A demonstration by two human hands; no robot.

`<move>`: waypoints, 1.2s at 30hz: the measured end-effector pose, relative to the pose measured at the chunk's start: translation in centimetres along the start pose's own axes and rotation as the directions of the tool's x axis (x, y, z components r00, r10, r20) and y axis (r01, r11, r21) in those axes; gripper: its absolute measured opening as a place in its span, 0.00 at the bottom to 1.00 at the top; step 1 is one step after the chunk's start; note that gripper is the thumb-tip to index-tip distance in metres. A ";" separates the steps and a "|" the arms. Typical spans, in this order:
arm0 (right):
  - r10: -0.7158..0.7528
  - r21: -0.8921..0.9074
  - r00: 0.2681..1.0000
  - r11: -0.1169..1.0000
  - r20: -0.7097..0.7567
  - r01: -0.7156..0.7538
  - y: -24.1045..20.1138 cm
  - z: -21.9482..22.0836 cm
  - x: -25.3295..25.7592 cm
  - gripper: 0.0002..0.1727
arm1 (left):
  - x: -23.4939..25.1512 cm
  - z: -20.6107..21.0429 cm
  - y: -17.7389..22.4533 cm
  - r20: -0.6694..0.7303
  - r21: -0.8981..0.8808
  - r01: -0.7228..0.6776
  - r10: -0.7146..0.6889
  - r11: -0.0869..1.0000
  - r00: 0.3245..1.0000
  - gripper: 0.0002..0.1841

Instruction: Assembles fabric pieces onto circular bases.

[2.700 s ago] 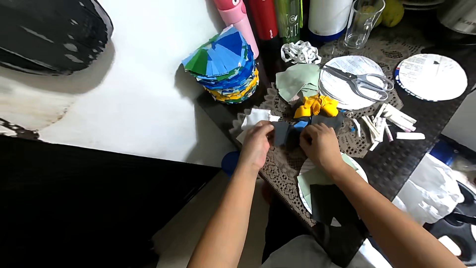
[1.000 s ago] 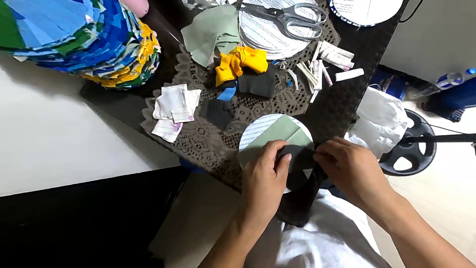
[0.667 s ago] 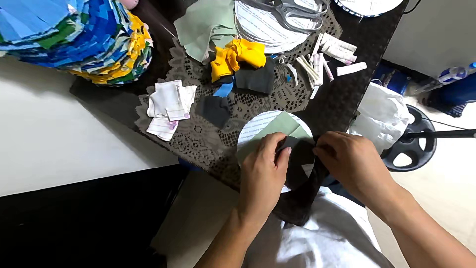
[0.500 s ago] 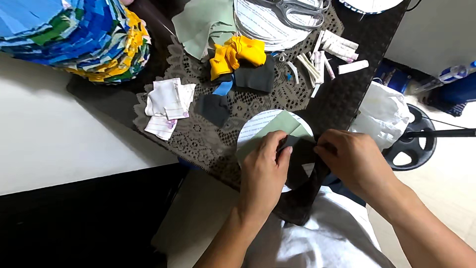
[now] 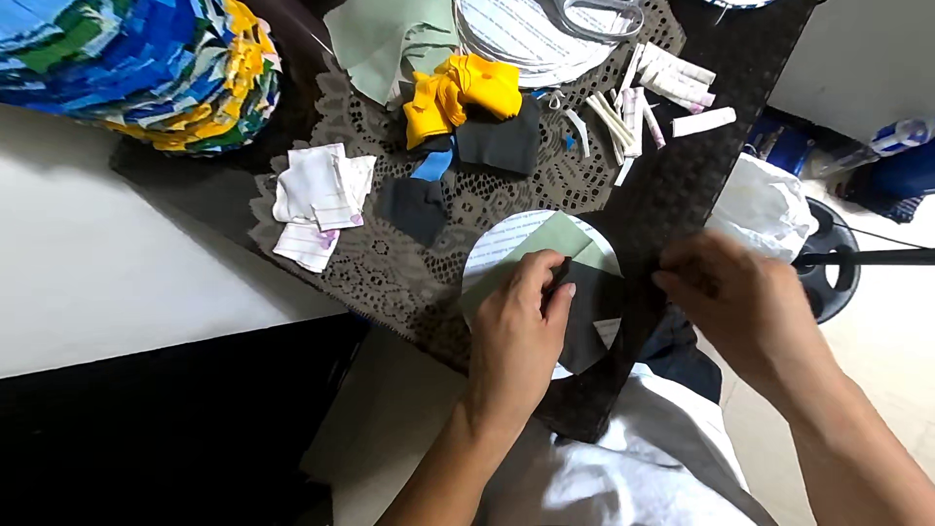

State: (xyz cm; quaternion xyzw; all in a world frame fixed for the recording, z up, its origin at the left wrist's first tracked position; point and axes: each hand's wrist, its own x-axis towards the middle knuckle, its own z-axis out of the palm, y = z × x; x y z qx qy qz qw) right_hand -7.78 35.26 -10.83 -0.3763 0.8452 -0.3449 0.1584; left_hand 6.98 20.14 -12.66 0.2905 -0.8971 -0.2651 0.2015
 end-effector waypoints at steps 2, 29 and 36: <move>0.015 0.062 0.996 0.998 -0.093 -0.009 1.7 0.0 -1.1 0.06 | 0.0 0.0 0.0 -0.002 0.001 0.003 -0.003 1.000 1.000 0.12; -0.400 -0.093 0.872 0.916 -0.281 0.390 2.4 5.5 -3.5 0.14 | 0.0 -1.8 -0.1 0.086 0.051 0.075 -0.079 0.996 0.993 0.12; -0.330 -0.180 0.923 0.938 -0.198 0.297 0.5 4.3 1.4 0.12 | 1.4 -5.2 -3.1 -0.026 0.152 0.089 -0.086 0.984 0.996 0.13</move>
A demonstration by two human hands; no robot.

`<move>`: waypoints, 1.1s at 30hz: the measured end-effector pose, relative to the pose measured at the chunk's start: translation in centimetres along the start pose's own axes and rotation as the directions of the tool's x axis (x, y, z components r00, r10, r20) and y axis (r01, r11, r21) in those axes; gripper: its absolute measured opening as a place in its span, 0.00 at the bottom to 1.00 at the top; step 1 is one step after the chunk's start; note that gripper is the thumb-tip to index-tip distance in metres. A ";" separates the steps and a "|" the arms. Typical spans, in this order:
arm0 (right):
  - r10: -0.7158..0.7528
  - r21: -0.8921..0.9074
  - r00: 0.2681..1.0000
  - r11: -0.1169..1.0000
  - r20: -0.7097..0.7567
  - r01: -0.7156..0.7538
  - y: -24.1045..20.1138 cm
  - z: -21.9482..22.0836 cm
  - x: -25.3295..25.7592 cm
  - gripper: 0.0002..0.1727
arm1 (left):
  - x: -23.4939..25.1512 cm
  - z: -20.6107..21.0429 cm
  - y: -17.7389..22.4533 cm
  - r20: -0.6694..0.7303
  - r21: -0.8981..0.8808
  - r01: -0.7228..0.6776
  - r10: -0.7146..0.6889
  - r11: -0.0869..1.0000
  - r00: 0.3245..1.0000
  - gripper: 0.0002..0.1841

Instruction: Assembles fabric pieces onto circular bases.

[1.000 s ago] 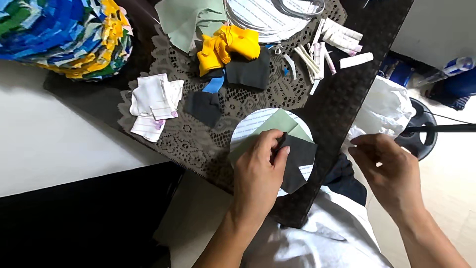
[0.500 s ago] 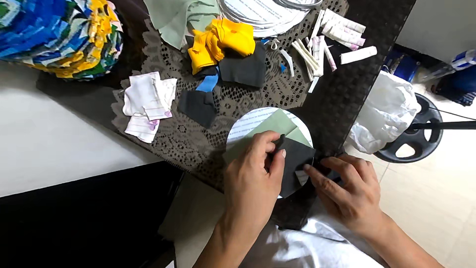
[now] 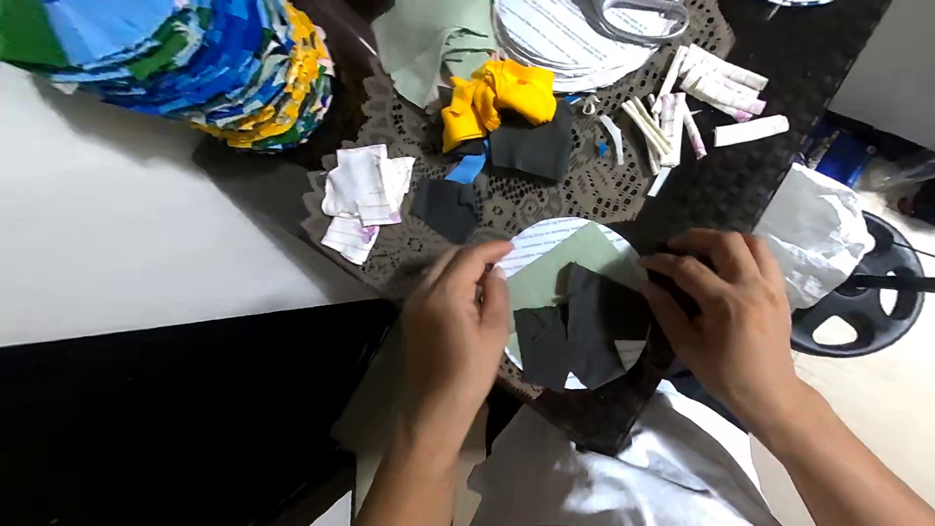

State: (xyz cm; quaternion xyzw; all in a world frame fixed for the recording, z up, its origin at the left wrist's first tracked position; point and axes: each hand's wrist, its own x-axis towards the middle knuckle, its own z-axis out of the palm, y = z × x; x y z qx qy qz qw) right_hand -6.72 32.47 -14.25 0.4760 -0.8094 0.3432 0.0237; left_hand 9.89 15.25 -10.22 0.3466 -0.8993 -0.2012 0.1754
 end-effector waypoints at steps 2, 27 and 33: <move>0.011 0.008 0.999 1.000 0.046 -0.011 0.1 0.2 1.0 0.13 | 0.9 -0.6 -1.6 0.006 0.025 -0.040 0.040 0.999 0.999 0.15; -0.002 0.143 0.999 0.990 -0.032 0.007 1.3 -1.9 0.5 0.11 | 0.3 0.3 -0.8 0.104 -0.075 -0.328 0.334 0.942 0.937 0.16; 0.011 0.114 0.991 0.993 -0.135 0.005 1.8 -1.3 -5.4 0.11 | 1.0 2.5 3.5 0.203 -0.107 -0.484 0.496 0.868 0.844 0.11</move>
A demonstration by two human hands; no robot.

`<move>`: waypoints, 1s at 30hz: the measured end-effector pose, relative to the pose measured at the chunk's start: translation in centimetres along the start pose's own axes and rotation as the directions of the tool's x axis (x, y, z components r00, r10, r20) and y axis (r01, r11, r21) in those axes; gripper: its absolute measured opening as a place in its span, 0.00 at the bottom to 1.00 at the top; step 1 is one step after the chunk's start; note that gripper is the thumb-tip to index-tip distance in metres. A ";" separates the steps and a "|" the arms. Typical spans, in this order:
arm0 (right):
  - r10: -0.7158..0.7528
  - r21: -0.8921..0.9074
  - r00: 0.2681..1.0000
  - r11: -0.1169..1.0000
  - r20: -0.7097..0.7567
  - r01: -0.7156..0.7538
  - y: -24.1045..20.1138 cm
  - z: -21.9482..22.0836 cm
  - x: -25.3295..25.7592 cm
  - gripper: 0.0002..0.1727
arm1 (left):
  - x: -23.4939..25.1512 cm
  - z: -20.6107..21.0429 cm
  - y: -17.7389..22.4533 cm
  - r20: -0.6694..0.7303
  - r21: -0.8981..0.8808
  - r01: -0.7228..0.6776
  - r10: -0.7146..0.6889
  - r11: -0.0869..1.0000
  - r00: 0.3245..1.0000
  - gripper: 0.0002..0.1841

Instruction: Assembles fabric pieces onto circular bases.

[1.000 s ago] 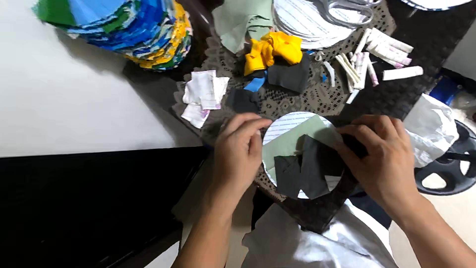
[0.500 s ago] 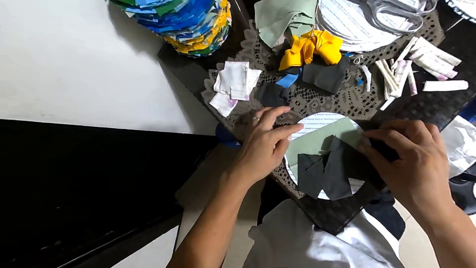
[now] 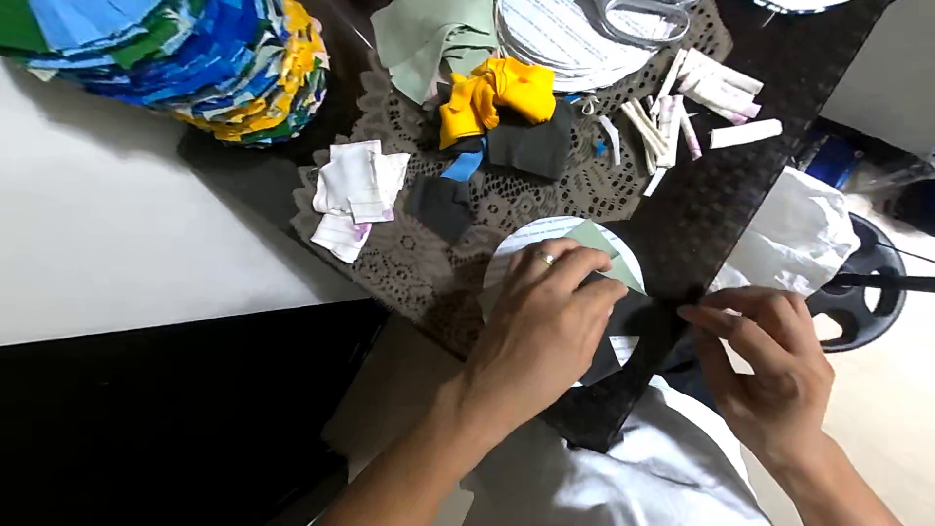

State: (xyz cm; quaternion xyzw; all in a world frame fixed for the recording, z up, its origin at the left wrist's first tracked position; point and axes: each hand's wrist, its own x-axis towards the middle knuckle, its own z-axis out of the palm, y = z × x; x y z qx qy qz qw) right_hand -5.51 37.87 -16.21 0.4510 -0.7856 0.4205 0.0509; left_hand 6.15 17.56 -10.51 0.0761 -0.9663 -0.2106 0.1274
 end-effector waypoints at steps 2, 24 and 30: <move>0.021 0.019 1.000 1.000 -0.022 -0.020 0.2 -0.1 -1.3 0.10 | 0.6 -0.2 0.0 0.026 0.024 -0.001 0.000 1.000 1.000 0.11; -0.174 -0.135 0.981 0.973 0.086 0.185 -0.2 0.6 -1.6 0.16 | -3.7 -1.3 -3.3 0.046 0.178 0.171 -0.182 0.969 0.982 0.22; -0.076 -0.063 0.989 0.994 0.124 0.084 0.6 0.1 -0.2 0.17 | -7.3 -0.2 -0.5 -0.022 0.215 0.326 -0.329 0.921 0.944 0.24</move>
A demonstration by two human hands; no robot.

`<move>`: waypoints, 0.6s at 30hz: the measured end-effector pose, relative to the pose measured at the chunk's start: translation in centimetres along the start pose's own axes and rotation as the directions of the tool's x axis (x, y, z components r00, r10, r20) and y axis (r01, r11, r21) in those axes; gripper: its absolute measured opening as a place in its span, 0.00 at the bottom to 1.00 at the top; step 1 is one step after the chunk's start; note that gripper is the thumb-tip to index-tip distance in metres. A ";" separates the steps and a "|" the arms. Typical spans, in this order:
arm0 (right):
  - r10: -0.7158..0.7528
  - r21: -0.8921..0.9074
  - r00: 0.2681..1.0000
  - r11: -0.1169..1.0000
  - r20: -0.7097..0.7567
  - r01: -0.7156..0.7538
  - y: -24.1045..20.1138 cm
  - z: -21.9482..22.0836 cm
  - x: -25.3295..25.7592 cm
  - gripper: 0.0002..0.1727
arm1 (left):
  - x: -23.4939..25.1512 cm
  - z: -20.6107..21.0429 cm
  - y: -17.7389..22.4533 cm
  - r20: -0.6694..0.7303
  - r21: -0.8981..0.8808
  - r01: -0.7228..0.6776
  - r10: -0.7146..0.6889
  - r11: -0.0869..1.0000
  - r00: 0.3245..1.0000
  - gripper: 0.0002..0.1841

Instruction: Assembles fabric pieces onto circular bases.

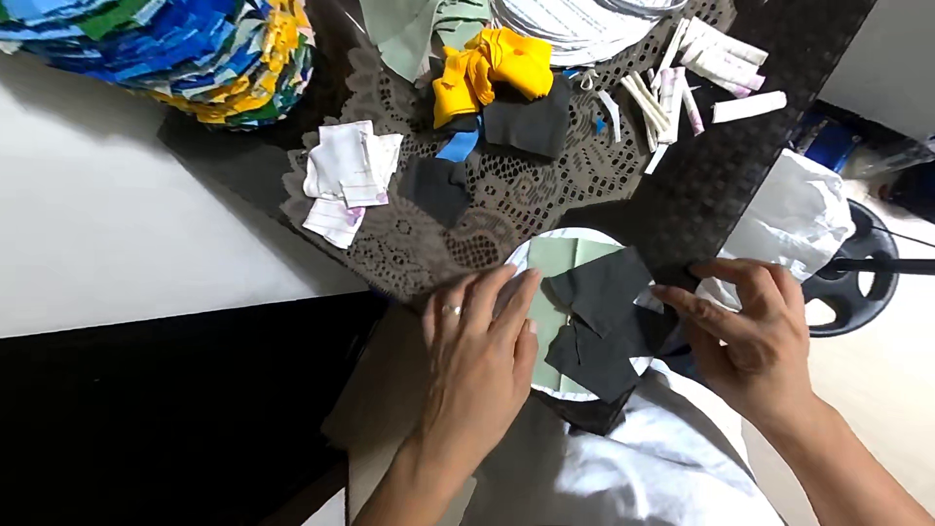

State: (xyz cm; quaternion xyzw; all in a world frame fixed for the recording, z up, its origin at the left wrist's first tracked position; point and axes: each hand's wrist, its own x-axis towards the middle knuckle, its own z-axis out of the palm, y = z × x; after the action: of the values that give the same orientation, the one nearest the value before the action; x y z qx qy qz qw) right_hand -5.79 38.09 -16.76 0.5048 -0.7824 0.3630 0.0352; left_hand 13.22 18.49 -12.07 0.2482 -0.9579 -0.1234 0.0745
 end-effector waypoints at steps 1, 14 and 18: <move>0.046 0.066 0.999 0.997 0.000 -0.045 0.0 -0.1 0.1 0.16 | -0.4 0.2 0.3 -0.012 -0.011 0.019 -0.019 1.000 1.000 0.24; 0.417 0.452 0.908 0.801 0.048 -0.392 -2.6 0.8 -2.3 0.29 | -0.9 1.7 1.4 -0.029 -0.142 0.015 -0.019 0.990 0.999 0.46; 0.384 0.362 0.923 0.863 -0.020 -0.351 -2.1 0.7 -1.2 0.23 | -0.1 1.5 1.3 -0.054 -0.116 0.103 -0.110 0.988 0.992 0.48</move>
State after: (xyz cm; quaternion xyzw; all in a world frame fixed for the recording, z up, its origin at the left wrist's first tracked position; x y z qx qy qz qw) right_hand -3.23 38.13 -16.66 0.3274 -0.7841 0.5196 -0.0900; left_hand 12.36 19.94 -13.19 0.2981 -0.9321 -0.1736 0.1106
